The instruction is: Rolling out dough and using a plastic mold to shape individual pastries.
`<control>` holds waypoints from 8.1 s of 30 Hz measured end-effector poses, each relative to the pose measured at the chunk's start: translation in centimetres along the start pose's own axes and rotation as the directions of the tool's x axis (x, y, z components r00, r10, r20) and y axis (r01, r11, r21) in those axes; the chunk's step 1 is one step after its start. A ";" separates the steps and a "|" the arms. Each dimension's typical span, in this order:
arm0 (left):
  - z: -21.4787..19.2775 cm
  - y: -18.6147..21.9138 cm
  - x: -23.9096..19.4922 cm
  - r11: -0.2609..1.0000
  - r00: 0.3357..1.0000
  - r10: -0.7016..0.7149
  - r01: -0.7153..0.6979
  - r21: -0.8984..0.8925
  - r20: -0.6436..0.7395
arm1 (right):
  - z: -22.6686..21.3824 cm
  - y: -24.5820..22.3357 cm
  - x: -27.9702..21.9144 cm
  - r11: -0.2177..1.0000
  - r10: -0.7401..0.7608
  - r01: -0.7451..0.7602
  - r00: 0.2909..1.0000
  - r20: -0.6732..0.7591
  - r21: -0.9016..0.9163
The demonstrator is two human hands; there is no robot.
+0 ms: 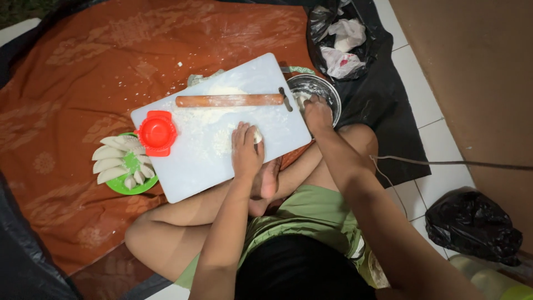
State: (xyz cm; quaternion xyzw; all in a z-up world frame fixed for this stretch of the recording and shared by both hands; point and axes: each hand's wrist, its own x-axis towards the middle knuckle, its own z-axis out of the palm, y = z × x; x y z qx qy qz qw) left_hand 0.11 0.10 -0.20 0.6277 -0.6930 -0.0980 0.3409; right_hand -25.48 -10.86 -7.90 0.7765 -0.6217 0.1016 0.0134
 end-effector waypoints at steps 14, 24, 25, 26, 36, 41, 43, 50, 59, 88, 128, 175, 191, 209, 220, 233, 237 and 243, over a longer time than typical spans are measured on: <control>-1.0 0.7 0.0 0.999 0.999 -0.031 0.030 0.025 0.044 | 6.5 3.5 -0.4 0.902 0.283 -0.333 0.937 0.206 0.275; -1.1 0.8 0.0 0.998 0.996 -0.052 0.049 0.030 0.078 | 5.9 5.0 -0.4 0.455 0.472 -0.643 0.761 0.445 0.616; -1.2 0.8 0.0 0.998 0.996 -0.054 0.051 0.033 0.074 | 3.6 3.8 -0.3 0.457 0.468 -0.640 0.764 0.445 0.618; -1.2 0.8 0.0 0.998 0.996 -0.053 0.051 0.030 0.074 | 1.3 2.6 -0.2 0.688 0.336 -0.500 0.862 0.381 0.525; -1.1 0.9 -0.1 0.999 0.997 -0.046 0.045 0.025 0.055 | 2.9 1.6 -0.3 0.982 0.153 -0.174 0.956 0.250 0.066; -0.7 0.5 -0.4 0.999 0.999 -0.034 0.033 0.034 0.018 | -0.3 1.1 0.0 0.914 0.282 -0.360 0.895 0.346 0.186; -0.2 0.1 -0.2 0.999 1.000 -0.026 0.026 0.041 -0.003 | 0.8 2.5 0.5 0.847 0.341 -0.460 0.854 0.393 0.266; 0.2 -1.0 -0.7 0.947 0.962 -0.235 0.195 -0.254 -0.139 | 3.5 3.9 0.5 0.163 0.491 -0.768 0.607 0.624 0.619; -1.1 -3.2 -0.1 0.258 0.752 -0.654 0.330 -0.908 0.088 | 0.8 3.4 1.0 -0.203 0.337 -0.839 0.425 0.840 0.505; -0.4 -5.2 0.4 0.048 0.738 -0.641 0.313 -0.948 0.211 | -3.8 3.3 1.6 -0.562 0.295 -0.695 0.336 0.894 0.447; -1.0 -5.9 0.0 -0.086 0.748 -0.586 0.326 -0.941 0.313 | -7.2 2.3 0.7 -0.222 0.445 -0.644 0.601 0.664 0.732; -12.1 3.0 1.8 -0.225 0.494 -0.631 0.620 -0.751 0.598 | -12.7 -24.8 -3.4 0.504 -0.036 0.206 0.975 -0.218 0.839; -8.5 3.3 -0.8 0.551 0.737 -0.581 0.668 -0.500 0.345 | -12.7 -20.3 -1.5 -0.289 0.335 -0.440 0.785 0.521 0.850; -7.7 -1.4 2.3 0.172 0.598 -0.756 0.574 -0.801 0.266 | -17.0 -24.5 -4.7 0.140 0.120 0.139 0.980 -0.156 0.980; -16.8 5.6 3.2 0.291 0.655 -0.525 0.738 -0.609 0.544 | -13.9 -23.9 -2.1 0.452 0.089 0.062 0.989 -0.114 0.890; -9.5 1.7 1.7 0.566 0.802 -0.577 0.529 -0.632 0.156 | -14.2 -26.5 -4.6 -0.197 0.275 -0.413 0.847 0.455 0.889; -7.7 -2.0 1.4 0.480 0.586 -0.809 0.614 -0.626 -0.045 | -19.0 -27.0 -7.7 -0.198 -0.064 -0.439 0.898 0.436 0.876; -8.3 -2.2 1.4 0.234 0.615 -0.777 0.483 -0.843 0.137 | -12.5 -23.4 -5.9 0.045 0.132 0.001 0.991 -0.006 0.999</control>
